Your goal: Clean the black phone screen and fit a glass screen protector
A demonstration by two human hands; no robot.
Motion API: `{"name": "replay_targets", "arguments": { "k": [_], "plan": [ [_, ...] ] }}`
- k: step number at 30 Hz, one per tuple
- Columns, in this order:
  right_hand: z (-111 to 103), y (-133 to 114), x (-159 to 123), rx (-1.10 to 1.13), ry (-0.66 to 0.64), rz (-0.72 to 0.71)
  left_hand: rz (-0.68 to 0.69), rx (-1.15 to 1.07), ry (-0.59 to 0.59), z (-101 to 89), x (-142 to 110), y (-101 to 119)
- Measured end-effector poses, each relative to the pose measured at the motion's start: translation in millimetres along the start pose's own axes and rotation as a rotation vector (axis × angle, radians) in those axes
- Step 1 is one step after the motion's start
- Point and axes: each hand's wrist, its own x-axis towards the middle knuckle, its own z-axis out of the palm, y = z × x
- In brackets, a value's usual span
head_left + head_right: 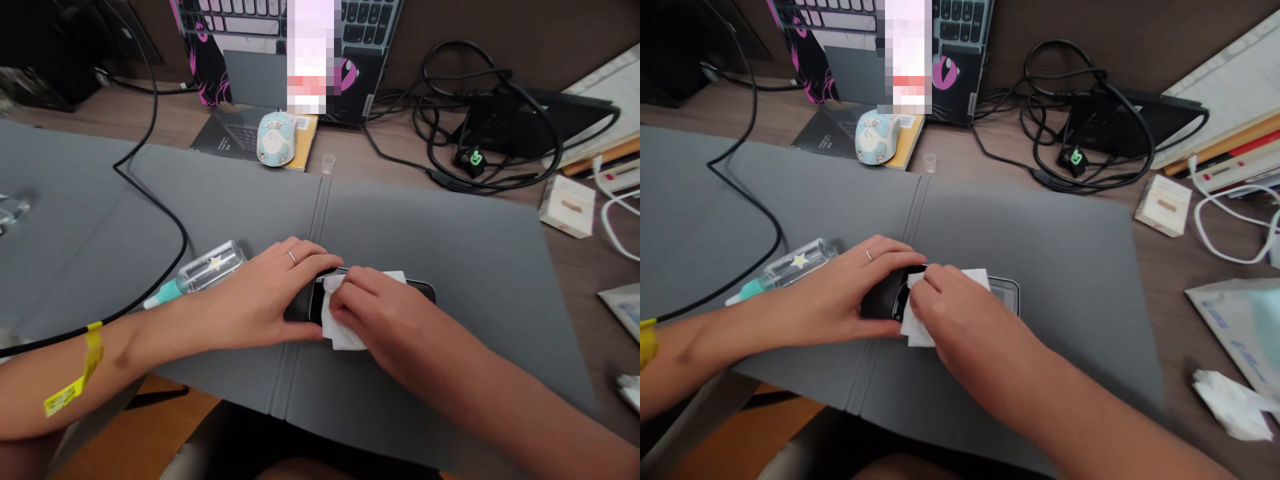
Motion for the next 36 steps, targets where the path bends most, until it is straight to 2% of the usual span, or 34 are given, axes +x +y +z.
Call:
{"name": "replay_targets", "arguments": {
  "k": [3, 6, 9, 13, 17, 20, 22, 25, 28, 33, 36],
  "plan": [
    [2, 1, 8, -0.002, 0.058, -0.014, 0.002, -0.012, 0.003, 0.0, 0, 0],
    [-4, 7, 9, -0.047, 0.112, 0.052, -0.001, -0.016, 0.007, -0.8, 0, 0],
    [-7, 7, 4, -0.075, 0.064, 0.081, -0.006, -0.021, 0.012, -1.3, 1, 1],
    [2, -4, 5, -0.022, 0.010, 0.000, 0.004, -0.017, 0.007, -0.8, 2, 0],
    [5, -4, 17, -0.014, 0.083, -0.041, 0.008, -0.016, 0.001, -0.9, 2, 1],
    [-2, 3, 19, -0.074, 0.164, 0.030, -0.016, -0.023, 0.003, -1.7, 2, 2],
    [-3, 4, 16, -0.109, 0.163, 0.048, -0.030, -0.026, -0.004, -2.0, 2, 3],
    [1, -1, 13, -0.082, 0.114, -0.041, -0.033, -0.032, -0.009, -1.7, 1, 2],
    [6, -4, 16, -0.026, 0.131, -0.101, -0.020, -0.035, -0.007, -1.2, 2, 1],
    [4, 3, 25, -0.054, 0.228, 0.011, -0.041, -0.026, -0.007, -2.0, 3, 2],
    [7, 1, 25, -0.035, 0.211, 0.008, -0.029, -0.006, -0.014, -1.8, 2, 2]
  ]
}}
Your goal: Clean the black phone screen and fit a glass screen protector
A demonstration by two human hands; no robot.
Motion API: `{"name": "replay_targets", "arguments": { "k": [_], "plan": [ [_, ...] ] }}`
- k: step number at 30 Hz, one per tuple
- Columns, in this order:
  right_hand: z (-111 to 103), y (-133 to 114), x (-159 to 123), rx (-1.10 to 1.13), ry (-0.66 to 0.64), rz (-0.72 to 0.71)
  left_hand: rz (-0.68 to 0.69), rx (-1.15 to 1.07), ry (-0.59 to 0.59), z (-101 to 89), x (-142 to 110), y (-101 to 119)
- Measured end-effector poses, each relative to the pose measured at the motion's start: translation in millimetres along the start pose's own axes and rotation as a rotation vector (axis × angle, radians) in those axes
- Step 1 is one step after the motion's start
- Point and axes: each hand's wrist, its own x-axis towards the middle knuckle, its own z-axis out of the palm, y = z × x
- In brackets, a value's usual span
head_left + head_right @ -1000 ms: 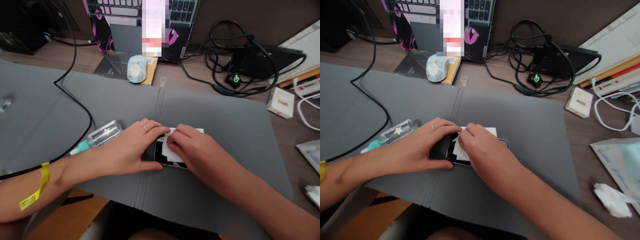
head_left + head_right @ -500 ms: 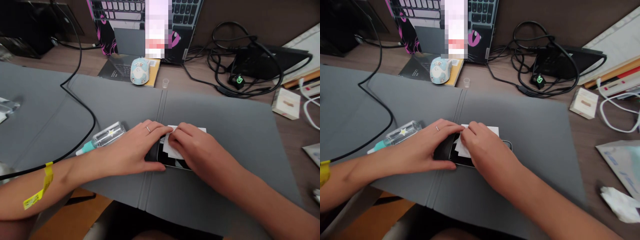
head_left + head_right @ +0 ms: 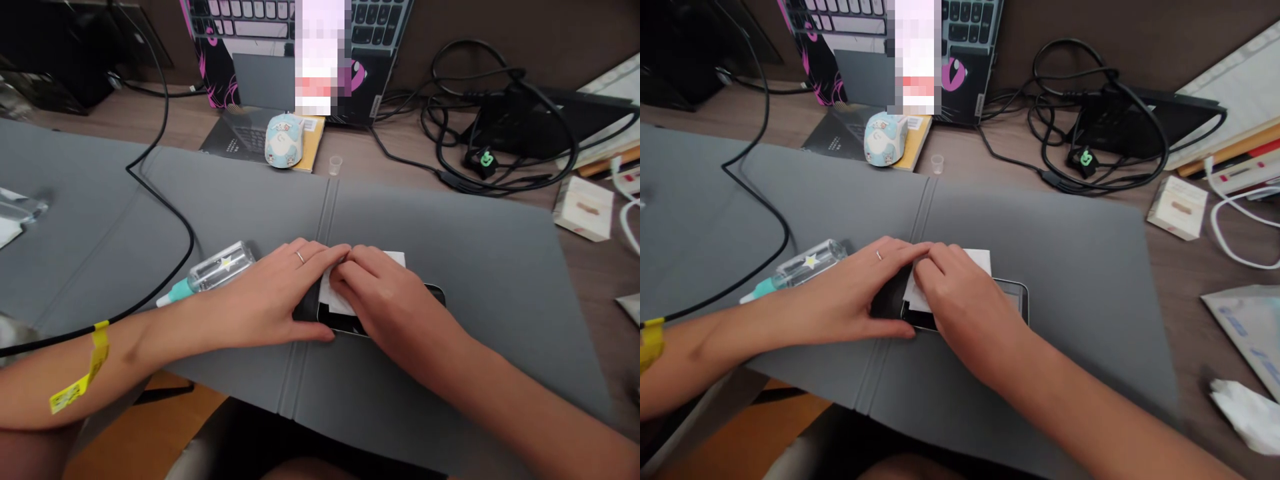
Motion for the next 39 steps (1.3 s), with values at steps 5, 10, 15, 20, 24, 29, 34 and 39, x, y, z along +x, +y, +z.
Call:
{"name": "replay_targets", "arguments": {
  "k": [5, 10, 15, 20, 24, 29, 34, 39],
  "plan": [
    [6, 0, -1, 0.063, -0.010, -0.067, 0.009, 0.041, -0.009, 2.4, -2, -3],
    [4, 5, 2, 0.003, 0.086, -0.039, 0.015, 0.064, -0.003, 2.7, -3, -4],
    [6, -8, -3, 0.118, 0.031, -0.198, 0.069, 0.013, -0.002, 1.6, -4, -4],
    [-5, 2, -18, 0.084, -0.122, -0.125, 0.086, 0.011, 0.017, 1.5, -4, -4],
    [-11, 5, -22, 0.005, -0.168, -0.092, 0.115, 0.050, 0.022, 2.1, -2, -4],
    [1, -10, -9, 0.095, -0.054, -0.198, 0.128, 0.062, 0.036, 3.0, -3, -6],
    [-10, 3, -19, 0.045, -0.179, -0.152, 0.144, 0.103, 0.027, 3.5, -4, -7],
    [-31, 15, -23, 0.094, -0.241, -0.004, 0.121, 0.113, 0.032, 3.2, -5, -6]
  ]
}}
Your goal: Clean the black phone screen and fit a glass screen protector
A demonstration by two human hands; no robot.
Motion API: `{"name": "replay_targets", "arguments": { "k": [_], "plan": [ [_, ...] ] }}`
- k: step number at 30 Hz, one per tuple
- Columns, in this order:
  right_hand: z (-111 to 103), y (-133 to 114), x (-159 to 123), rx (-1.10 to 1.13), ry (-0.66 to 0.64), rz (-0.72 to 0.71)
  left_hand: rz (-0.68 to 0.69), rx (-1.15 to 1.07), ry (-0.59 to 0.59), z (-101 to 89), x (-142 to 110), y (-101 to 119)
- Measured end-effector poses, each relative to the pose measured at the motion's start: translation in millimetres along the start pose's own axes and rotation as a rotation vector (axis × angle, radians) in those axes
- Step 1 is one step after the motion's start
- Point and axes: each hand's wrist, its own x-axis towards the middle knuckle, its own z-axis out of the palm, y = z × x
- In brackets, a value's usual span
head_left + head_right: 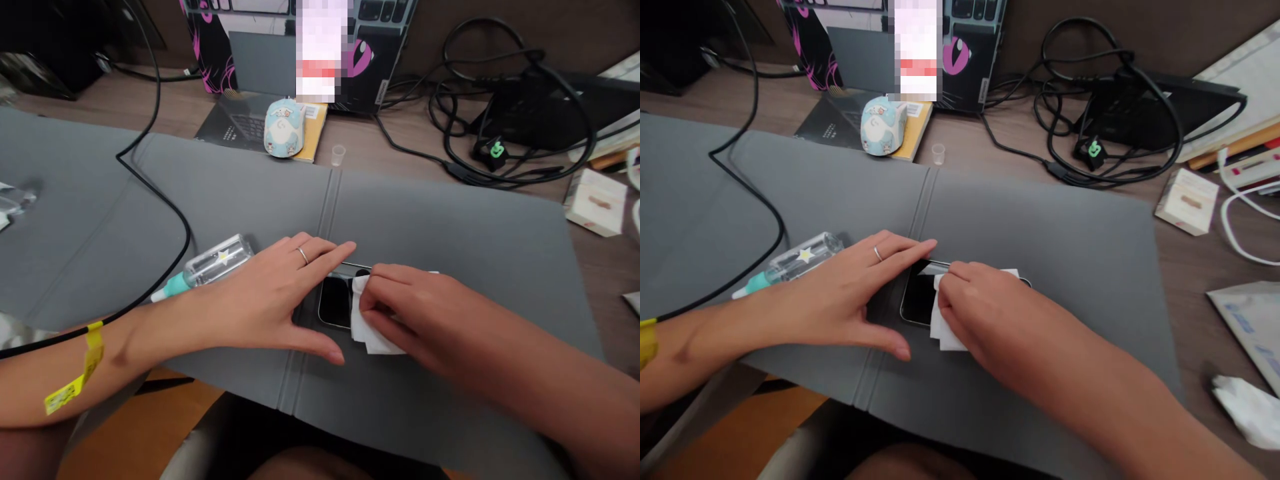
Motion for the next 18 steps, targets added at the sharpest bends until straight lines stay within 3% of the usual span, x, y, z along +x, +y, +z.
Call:
{"name": "replay_targets", "arguments": {
  "k": [9, 18],
  "plan": [
    [-27, 20, -14, 0.046, -0.120, 0.142, -0.074, 0.024, 0.012, -1.9, 2, 3],
    [4, 6, 19, -0.084, 0.145, -0.028, -0.176, -0.109, 0.009, -2.6, 4, 3]
  ]
}}
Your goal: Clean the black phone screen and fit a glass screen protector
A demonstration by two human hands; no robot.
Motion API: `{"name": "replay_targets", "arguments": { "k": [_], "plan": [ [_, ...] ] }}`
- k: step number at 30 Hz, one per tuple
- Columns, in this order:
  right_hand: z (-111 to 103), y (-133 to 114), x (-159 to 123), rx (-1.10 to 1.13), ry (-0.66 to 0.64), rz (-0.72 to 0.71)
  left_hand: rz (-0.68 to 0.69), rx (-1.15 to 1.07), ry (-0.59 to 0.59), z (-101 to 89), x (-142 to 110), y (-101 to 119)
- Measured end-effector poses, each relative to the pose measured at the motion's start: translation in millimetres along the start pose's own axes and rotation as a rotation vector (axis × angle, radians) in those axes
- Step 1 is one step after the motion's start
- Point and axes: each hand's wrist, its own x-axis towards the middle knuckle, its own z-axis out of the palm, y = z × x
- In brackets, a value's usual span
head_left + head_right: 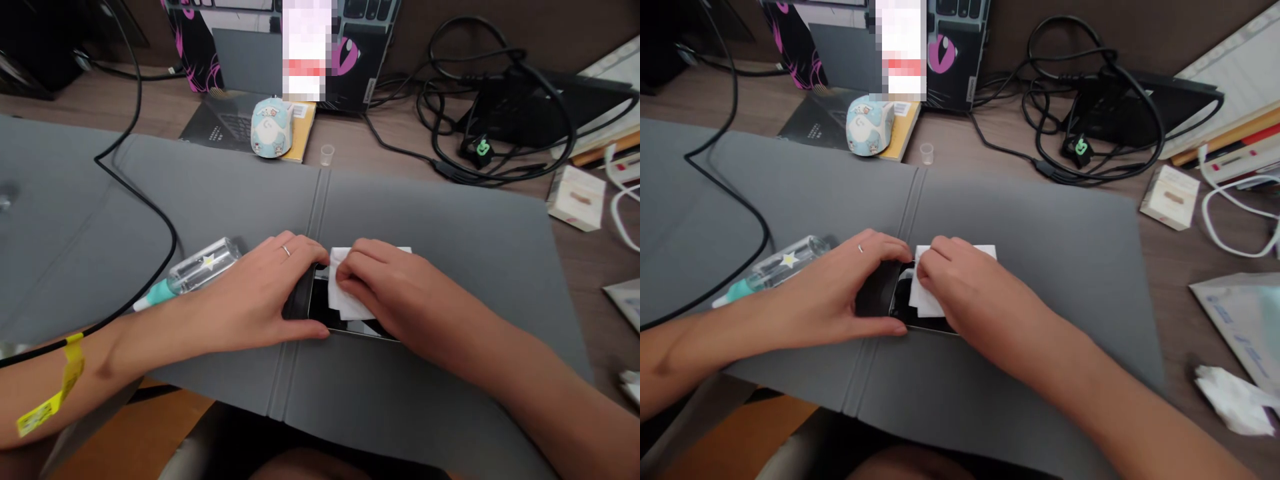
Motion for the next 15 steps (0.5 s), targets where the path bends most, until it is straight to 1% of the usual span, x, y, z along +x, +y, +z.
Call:
{"name": "replay_targets", "arguments": {
  "k": [2, 4, 7, 10, 12, 15],
  "plan": [
    [2, -3, 4, 0.012, 0.021, -0.010, -0.006, -0.013, -0.004, 0.5, -1, 0],
    [-2, -1, 2, 0.050, 0.005, 0.038, -0.005, -0.016, -0.001, 0.7, -1, -1],
    [-15, 8, -7, 0.080, -0.060, 0.136, 0.003, -0.012, -0.001, 0.2, -1, -2],
    [-25, 16, -16, 0.047, -0.118, 0.164, 0.017, 0.000, -0.009, -0.3, -1, -2],
    [-25, 17, -17, 0.025, -0.131, 0.168, 0.025, 0.003, -0.009, -0.3, -1, -2],
    [-14, 10, -10, -0.012, -0.078, 0.137, 0.029, 0.003, -0.004, 0.2, 0, -1]
  ]
}}
